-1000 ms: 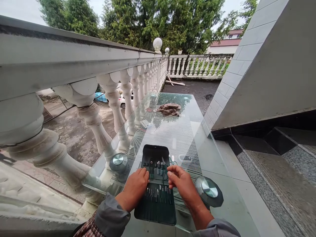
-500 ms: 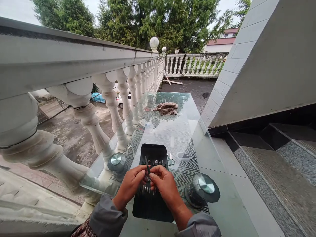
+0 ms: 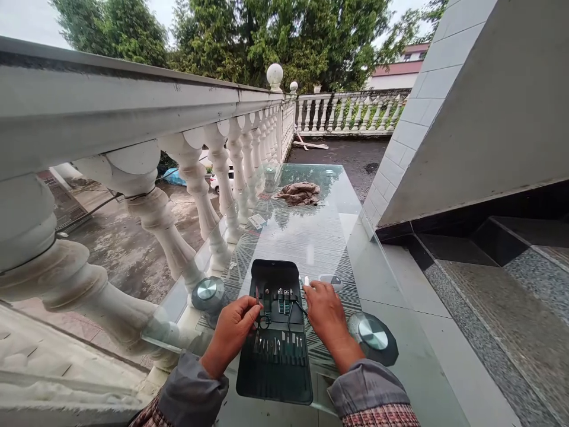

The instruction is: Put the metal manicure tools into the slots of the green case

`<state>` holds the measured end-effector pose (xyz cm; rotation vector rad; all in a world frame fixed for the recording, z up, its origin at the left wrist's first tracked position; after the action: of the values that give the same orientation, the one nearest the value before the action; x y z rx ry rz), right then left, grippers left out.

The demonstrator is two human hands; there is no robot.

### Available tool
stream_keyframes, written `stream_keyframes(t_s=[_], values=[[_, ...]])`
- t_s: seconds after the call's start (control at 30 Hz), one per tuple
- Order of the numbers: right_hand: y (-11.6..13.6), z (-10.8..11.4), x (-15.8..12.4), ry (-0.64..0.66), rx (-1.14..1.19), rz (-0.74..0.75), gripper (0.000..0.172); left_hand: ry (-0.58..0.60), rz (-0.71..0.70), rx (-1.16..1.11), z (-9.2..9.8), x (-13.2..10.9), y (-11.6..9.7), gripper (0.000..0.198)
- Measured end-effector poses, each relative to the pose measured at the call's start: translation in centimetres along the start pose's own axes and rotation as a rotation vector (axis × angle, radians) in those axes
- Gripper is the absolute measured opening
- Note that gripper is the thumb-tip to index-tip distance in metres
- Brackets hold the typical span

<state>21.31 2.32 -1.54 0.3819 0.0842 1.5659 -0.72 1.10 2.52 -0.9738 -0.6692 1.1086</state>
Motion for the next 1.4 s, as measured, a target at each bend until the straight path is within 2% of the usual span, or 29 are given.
stream_keyframes(t_s=[0.13, 0.3, 0.43, 0.53, 0.6, 0.63, 0.67, 0.77, 0.87, 0.97, 1.03, 1.1, 1.23, 1.3, 1.4], values=[[-0.1, 0.1, -0.5, 0.057, -0.064, 0.008, 0.024, -0.001, 0.012, 0.025, 0.4, 0.0, 0.0, 0.022], [-0.5, 0.8, -1.9, 0.066, -0.097, -0.019, 0.019, 0.006, 0.020, 0.031, 0.6, -0.4, -0.4, 0.023], [-0.9, 1.3, -2.9, 0.095, -0.056, -0.062, 0.017, 0.019, 0.016, -0.012, 0.5, -0.6, -0.7, 0.021], [-0.9, 2.4, -3.2, -0.040, 0.108, -0.094, 0.026, 0.051, 0.019, -0.076, 0.2, -0.6, -0.8, 0.019], [-0.1, 3.2, -3.4, -0.143, 0.297, -0.116, 0.031, 0.082, 0.022, -0.124, -0.2, -0.6, -0.9, 0.018], [0.6, 3.4, -3.5, -0.155, 0.411, -0.122, 0.031, 0.099, 0.021, -0.152, -0.4, -0.6, -0.9, 0.017], [1.5, 3.5, -3.7, -0.121, 0.539, -0.128, 0.031, 0.117, 0.018, -0.181, -0.6, -0.6, -1.0, 0.017], [4.9, 3.1, -4.4, 0.168, 0.846, -0.074, 0.030, 0.143, -0.001, -0.264, -1.1, -0.6, -1.3, 0.017], [7.3, 2.8, -5.2, 0.234, 0.936, -0.024, 0.018, 0.145, -0.011, -0.308, -1.5, -0.6, -1.3, 0.017], [7.9, 2.8, -5.4, 0.226, 0.933, -0.014, 0.017, 0.166, -0.018, -0.294, -1.6, -0.6, -1.2, 0.017], [7.0, 3.0, -5.2, 0.190, 0.903, -0.042, 0.018, 0.188, -0.022, -0.245, -1.3, -0.7, -1.1, 0.017], [5.1, 3.4, -4.8, 0.119, 0.846, -0.103, 0.020, 0.173, -0.043, -0.120, -0.7, -0.7, -1.2, 0.020], [-0.6, 4.3, -4.2, -0.028, 0.616, -0.277, 0.027, 0.047, -0.118, 0.330, 1.0, -0.8, -1.1, 0.019], [-3.3, 4.2, -4.2, -0.008, 0.506, -0.342, 0.025, 0.048, -0.121, 0.531, 1.3, -0.8, -0.7, 0.019], [-5.7, 3.5, -4.6, 0.118, 0.334, -0.383, 0.021, 0.113, -0.098, 0.752, 1.1, -0.8, -0.1, 0.022]])
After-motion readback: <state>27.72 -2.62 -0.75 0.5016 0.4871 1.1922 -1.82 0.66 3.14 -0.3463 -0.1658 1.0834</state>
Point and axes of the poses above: each hand's wrist, its own x-axis towards the middle knuckle, its own z-axis out of the back of the hand, y = z × x, the point moved 2 cm from there along x, towards the middle knuckle, and after that the axes turned 6 degrees about y, right-handed, at the moved point
